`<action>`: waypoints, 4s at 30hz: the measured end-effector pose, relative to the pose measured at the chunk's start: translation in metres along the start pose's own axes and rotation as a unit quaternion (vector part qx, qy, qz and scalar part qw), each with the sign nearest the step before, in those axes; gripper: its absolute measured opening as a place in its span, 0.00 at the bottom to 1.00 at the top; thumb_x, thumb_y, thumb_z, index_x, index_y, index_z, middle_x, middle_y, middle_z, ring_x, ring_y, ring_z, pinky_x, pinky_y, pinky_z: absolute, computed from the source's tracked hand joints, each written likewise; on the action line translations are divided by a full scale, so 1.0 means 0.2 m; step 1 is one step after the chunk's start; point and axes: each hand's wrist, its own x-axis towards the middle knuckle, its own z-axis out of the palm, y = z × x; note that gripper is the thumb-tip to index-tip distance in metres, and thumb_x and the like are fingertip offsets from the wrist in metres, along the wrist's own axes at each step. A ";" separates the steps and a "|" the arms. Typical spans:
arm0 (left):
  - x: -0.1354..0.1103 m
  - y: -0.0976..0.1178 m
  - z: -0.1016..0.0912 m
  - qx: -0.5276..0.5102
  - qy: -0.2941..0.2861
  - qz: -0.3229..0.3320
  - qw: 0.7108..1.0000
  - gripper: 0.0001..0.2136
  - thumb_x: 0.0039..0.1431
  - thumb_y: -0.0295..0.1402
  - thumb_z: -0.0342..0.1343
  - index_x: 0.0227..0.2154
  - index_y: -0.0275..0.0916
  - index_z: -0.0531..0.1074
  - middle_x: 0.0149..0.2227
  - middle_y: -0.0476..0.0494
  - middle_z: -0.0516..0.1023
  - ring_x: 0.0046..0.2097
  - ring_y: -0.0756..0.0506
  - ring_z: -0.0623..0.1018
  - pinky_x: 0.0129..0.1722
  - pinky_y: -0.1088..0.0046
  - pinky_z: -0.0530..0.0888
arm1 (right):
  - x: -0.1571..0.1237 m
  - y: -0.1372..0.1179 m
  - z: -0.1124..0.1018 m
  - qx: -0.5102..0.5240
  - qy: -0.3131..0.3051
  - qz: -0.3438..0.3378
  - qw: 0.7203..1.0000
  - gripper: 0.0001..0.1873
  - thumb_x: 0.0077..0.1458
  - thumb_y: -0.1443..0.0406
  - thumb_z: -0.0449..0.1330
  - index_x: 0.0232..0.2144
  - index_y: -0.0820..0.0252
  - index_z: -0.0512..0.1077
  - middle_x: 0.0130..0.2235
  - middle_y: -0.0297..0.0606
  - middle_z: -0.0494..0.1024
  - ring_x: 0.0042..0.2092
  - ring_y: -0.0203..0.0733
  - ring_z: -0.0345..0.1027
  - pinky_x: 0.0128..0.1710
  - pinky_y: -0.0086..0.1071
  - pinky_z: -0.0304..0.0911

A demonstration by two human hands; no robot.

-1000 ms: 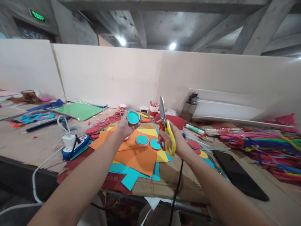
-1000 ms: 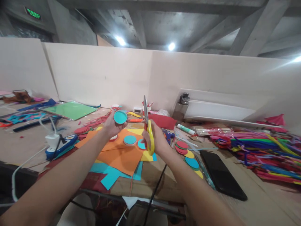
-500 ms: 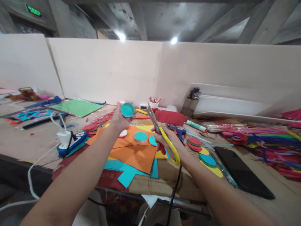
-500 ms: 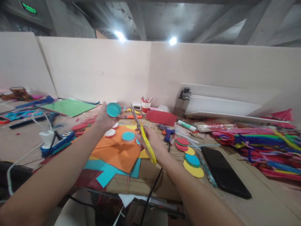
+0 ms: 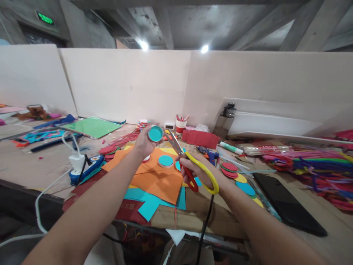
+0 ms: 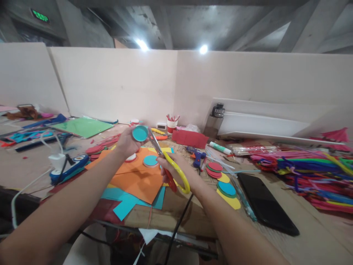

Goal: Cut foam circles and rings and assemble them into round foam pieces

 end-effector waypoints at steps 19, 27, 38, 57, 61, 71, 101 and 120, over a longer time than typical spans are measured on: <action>-0.08 -0.09 0.05 0.066 -0.135 0.008 0.989 0.17 0.56 0.32 0.50 0.48 0.34 0.73 0.41 0.37 0.79 0.44 0.41 0.78 0.41 0.64 0.74 | -0.04 -0.08 0.03 -0.088 0.045 0.047 0.994 0.17 0.54 0.51 0.55 0.32 0.59 0.64 0.23 0.31 0.71 0.19 0.32 0.66 0.15 0.22 0.58; -0.07 -0.12 0.04 0.079 -0.138 0.013 0.987 0.16 0.59 0.36 0.53 0.48 0.37 0.73 0.43 0.39 0.79 0.45 0.43 0.77 0.43 0.68 0.73 | -0.05 -0.10 0.04 -0.078 0.057 0.050 0.994 0.17 0.55 0.51 0.54 0.31 0.59 0.64 0.21 0.29 0.69 0.17 0.30 0.63 0.13 0.20 0.56; -0.08 -0.12 0.03 0.106 -0.153 0.015 0.983 0.16 0.59 0.38 0.53 0.48 0.36 0.74 0.45 0.38 0.78 0.46 0.43 0.76 0.42 0.69 0.72 | -0.05 -0.11 0.05 -0.097 0.068 0.054 0.991 0.15 0.56 0.52 0.53 0.30 0.59 0.63 0.20 0.28 0.68 0.16 0.30 0.63 0.12 0.21 0.54; -0.08 -0.13 0.04 0.140 -0.156 0.025 0.977 0.19 0.59 0.40 0.53 0.50 0.37 0.73 0.47 0.37 0.77 0.48 0.42 0.75 0.39 0.71 0.71 | -0.05 -0.11 0.05 -0.104 0.073 0.072 0.989 0.14 0.58 0.55 0.50 0.27 0.58 0.61 0.17 0.26 0.64 0.14 0.28 0.57 0.11 0.21 0.51; -0.08 -0.13 0.04 0.153 -0.162 0.036 0.974 0.19 0.59 0.40 0.53 0.51 0.37 0.72 0.48 0.37 0.76 0.48 0.41 0.75 0.41 0.69 0.71 | -0.05 -0.13 0.07 -0.126 0.090 0.087 0.984 0.14 0.58 0.56 0.49 0.27 0.58 0.60 0.18 0.26 0.63 0.13 0.28 0.56 0.11 0.21 0.49; -0.08 -0.13 0.04 0.172 -0.158 0.032 0.972 0.21 0.58 0.42 0.54 0.52 0.37 0.71 0.49 0.37 0.75 0.49 0.41 0.74 0.41 0.68 0.70 | -0.06 -0.16 0.07 -0.125 0.087 0.091 0.984 0.11 0.58 0.59 0.50 0.27 0.58 0.60 0.18 0.25 0.60 0.14 0.27 0.54 0.12 0.20 0.48; -0.07 -0.13 0.02 0.112 -0.209 0.033 0.971 0.19 0.61 0.39 0.51 0.53 0.39 0.70 0.50 0.39 0.75 0.52 0.41 0.73 0.49 0.62 0.70 | -0.07 -0.11 0.01 -0.075 0.070 0.048 0.994 0.15 0.55 0.52 0.52 0.30 0.58 0.63 0.19 0.26 0.65 0.15 0.30 0.59 0.13 0.22 0.54; -0.10 -0.12 0.04 0.128 -0.210 0.028 0.969 0.23 0.58 0.40 0.53 0.55 0.39 0.68 0.49 0.38 0.76 0.50 0.41 0.74 0.48 0.62 0.70 | -0.07 -0.13 0.02 -0.076 0.075 0.066 0.992 0.19 0.56 0.50 0.50 0.25 0.59 0.62 0.17 0.28 0.65 0.14 0.30 0.58 0.12 0.22 0.53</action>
